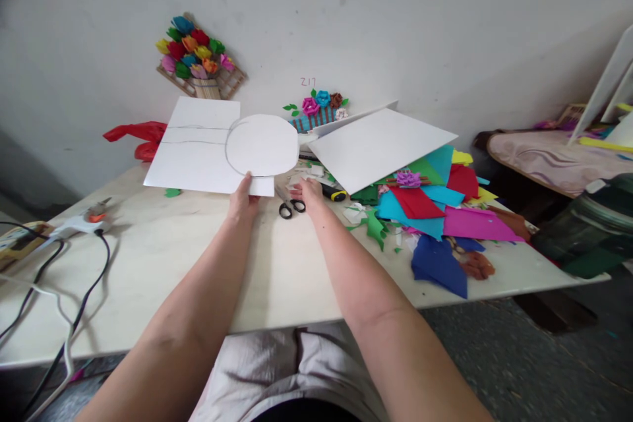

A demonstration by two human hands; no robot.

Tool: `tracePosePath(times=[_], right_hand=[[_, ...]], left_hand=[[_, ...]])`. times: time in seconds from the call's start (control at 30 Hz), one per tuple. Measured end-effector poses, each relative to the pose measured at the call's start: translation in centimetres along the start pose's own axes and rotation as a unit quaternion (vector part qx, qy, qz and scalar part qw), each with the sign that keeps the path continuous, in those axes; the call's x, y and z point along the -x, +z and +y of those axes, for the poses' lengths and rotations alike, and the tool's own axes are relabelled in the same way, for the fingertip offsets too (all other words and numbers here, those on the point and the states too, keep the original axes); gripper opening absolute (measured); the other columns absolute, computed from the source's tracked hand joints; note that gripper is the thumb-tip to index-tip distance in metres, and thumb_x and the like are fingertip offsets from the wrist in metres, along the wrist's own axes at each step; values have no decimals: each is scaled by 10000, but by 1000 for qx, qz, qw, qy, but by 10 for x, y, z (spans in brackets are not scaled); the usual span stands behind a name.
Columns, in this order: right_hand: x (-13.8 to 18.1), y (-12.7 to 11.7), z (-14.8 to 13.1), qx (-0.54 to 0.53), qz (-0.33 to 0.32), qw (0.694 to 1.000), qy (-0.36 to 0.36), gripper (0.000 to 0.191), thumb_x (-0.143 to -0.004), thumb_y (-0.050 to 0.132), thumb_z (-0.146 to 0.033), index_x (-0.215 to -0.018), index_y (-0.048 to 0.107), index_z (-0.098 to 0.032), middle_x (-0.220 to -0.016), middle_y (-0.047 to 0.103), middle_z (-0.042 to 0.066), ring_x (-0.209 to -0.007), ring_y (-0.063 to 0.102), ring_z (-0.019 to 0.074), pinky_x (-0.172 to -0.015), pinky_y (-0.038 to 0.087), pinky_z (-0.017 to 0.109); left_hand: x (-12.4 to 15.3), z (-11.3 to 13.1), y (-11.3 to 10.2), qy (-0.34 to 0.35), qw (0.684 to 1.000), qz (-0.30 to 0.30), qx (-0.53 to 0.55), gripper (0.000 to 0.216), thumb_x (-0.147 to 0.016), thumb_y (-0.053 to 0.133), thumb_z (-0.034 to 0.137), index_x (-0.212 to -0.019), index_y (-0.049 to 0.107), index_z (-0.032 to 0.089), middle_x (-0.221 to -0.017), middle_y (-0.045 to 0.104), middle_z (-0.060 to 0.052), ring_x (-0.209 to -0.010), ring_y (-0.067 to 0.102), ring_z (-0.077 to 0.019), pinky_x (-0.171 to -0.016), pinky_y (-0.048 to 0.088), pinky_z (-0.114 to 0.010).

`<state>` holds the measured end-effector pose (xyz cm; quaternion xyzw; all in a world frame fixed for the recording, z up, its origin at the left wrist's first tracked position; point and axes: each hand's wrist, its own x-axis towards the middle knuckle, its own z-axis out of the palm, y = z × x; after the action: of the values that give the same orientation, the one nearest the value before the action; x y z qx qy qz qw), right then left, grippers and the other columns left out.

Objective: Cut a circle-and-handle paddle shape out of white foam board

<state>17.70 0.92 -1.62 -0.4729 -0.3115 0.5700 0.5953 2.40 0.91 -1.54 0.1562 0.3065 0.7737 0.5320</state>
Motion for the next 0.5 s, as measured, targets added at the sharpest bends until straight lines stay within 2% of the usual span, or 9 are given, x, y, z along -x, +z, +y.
tracePosePath(times=[0.07, 0.13, 0.2, 0.27, 0.37, 0.43, 0.5], right_hand=[[-1, 0, 0, -9, 10, 1000, -10, 367, -883, 510, -169, -1240, 480, -89, -781, 671, 64, -669, 663, 158, -617, 554, 261], [-4, 0, 0, -7, 29, 999, -32, 394, -829, 582, -163, -1217, 525, -123, -986, 697, 96, -856, 680, 156, -750, 555, 258], [-8, -1, 2, 3, 33, 998, -56, 410, -778, 638, -174, -1183, 575, -162, -1202, 656, 96, -1059, 642, 153, -908, 511, 270], [-12, -4, 5, 19, 21, 996, -81, 389, -759, 656, -204, -1145, 611, -184, -1301, 615, 84, -1161, 597, 157, -1003, 456, 302], [-15, -9, 10, 84, -21, 989, -117, 260, -783, 642, -282, -1024, 664, -187, -1174, 686, 70, -1108, 620, 175, -1014, 443, 357], [-15, -10, 13, 140, -81, 978, -130, 210, -817, 613, -347, -926, 688, -183, -993, 732, 54, -1022, 649, 185, -998, 449, 377], [-14, -9, 16, 187, -133, 964, -138, 215, -846, 584, -369, -845, 698, -187, -901, 736, 44, -1013, 653, 193, -1012, 434, 379]], left_hand=[[0, 0, 0, -1, 1000, 2, 3, 300, -781, 723, 123, -1068, 662, 186, -1026, 741, -62, -1004, 694, -216, -778, 592, -267], [-1, -1, -1, -1, 1000, 2, 3, 323, -777, 729, 126, -1087, 659, 188, -1026, 741, -62, -1004, 694, -217, -782, 592, -269], [-1, -1, -1, 1, 1000, 5, 2, 308, -778, 730, 130, -1073, 662, 186, -1029, 740, -63, -1014, 691, -220, -790, 592, -273], [-1, 0, 0, 4, 1000, 8, -2, 273, -779, 729, 133, -1040, 666, 186, -1032, 738, -60, -1028, 685, -224, -798, 592, -279], [0, 0, 0, 7, 1000, 8, -5, 224, -782, 723, 129, -991, 670, 189, -1041, 735, -54, -1050, 676, -228, -805, 592, -289], [0, 0, 1, 6, 1000, 5, -4, 199, -786, 717, 125, -971, 672, 186, -1049, 733, -55, -1058, 671, -228, -807, 591, -293], [1, 0, 1, 6, 1000, 3, -1, 192, -789, 713, 125, -968, 673, 182, -1051, 732, -58, -1057, 671, -226, -805, 590, -291]])
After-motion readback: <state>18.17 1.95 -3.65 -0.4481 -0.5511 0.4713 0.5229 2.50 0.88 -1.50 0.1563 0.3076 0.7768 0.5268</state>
